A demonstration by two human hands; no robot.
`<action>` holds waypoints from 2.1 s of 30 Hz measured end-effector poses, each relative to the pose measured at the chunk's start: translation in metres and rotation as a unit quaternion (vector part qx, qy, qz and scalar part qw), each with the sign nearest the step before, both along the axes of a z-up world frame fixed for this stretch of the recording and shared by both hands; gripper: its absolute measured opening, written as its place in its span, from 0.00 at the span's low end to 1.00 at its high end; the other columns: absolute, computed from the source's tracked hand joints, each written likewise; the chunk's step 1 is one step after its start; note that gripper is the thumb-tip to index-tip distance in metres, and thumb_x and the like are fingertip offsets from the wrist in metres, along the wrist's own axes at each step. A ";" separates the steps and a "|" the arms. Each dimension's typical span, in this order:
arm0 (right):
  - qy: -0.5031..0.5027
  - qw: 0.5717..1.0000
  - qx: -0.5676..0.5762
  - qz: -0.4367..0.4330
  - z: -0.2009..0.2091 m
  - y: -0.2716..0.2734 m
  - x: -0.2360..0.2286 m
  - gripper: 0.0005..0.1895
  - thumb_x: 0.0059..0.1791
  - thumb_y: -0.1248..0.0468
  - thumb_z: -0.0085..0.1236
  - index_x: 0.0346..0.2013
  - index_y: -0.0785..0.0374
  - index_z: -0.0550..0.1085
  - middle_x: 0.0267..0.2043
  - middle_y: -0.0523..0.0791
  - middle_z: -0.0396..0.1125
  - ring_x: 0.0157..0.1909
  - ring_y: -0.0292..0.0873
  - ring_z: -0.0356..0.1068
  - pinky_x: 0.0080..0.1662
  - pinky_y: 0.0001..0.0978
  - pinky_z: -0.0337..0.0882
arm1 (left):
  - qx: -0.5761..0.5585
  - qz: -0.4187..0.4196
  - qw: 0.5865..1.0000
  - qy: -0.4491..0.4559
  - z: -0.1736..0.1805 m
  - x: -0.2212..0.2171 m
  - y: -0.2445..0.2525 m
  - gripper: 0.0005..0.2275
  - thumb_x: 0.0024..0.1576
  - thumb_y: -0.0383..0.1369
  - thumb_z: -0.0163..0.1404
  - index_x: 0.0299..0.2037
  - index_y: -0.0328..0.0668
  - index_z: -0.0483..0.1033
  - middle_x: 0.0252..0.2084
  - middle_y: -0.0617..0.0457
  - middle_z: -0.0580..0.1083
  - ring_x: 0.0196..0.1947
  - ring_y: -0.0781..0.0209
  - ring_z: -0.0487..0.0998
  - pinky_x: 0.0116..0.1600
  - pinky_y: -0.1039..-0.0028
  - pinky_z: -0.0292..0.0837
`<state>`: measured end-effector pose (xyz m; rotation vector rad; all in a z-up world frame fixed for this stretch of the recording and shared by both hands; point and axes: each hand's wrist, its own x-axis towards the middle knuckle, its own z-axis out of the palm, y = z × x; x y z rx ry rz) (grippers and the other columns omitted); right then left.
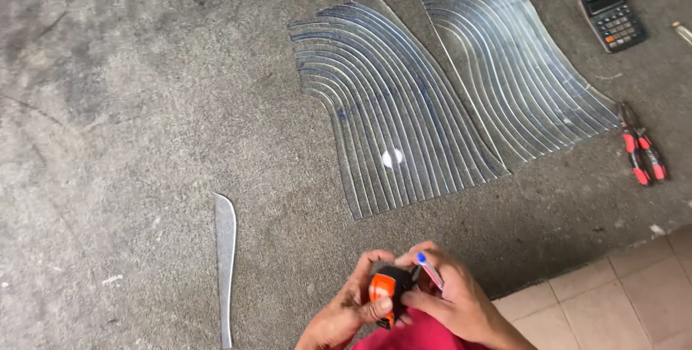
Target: Measuring and marking decorative textured glass sheets on a workbench using templates and measuring tools.
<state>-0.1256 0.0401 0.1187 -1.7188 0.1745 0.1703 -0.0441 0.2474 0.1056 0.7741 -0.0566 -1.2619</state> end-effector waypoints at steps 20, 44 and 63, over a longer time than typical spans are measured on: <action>0.117 0.957 0.028 -0.263 -0.042 0.038 0.005 0.18 0.42 0.70 0.68 0.46 0.63 0.77 0.28 0.44 0.71 0.25 0.37 0.67 0.29 0.28 0.68 | 0.292 0.223 0.695 -0.618 -0.075 0.142 -0.010 0.24 0.53 0.30 0.63 0.54 0.30 0.65 0.41 0.47 0.67 0.35 0.58 0.72 0.35 0.70 0.80; 0.103 0.949 0.019 -0.297 -0.050 0.013 0.048 0.22 0.60 0.57 0.34 0.39 0.67 0.75 0.21 0.45 0.64 0.22 0.37 0.61 0.24 0.30 0.64 | 0.269 0.033 0.585 -0.764 -0.111 0.289 -0.049 0.37 0.50 0.28 0.65 0.69 0.55 0.59 0.54 0.47 0.65 0.46 0.51 0.80 0.55 0.61 0.83; 0.039 0.968 -0.029 -0.245 -0.063 0.026 0.067 0.10 0.56 0.63 0.43 0.39 0.64 0.72 0.24 0.45 0.70 0.21 0.35 0.67 0.22 0.24 0.71 | 0.298 0.007 0.582 -0.757 -0.109 0.291 -0.046 0.37 0.50 0.30 0.66 0.69 0.58 0.58 0.55 0.45 0.66 0.44 0.52 0.81 0.52 0.64 0.85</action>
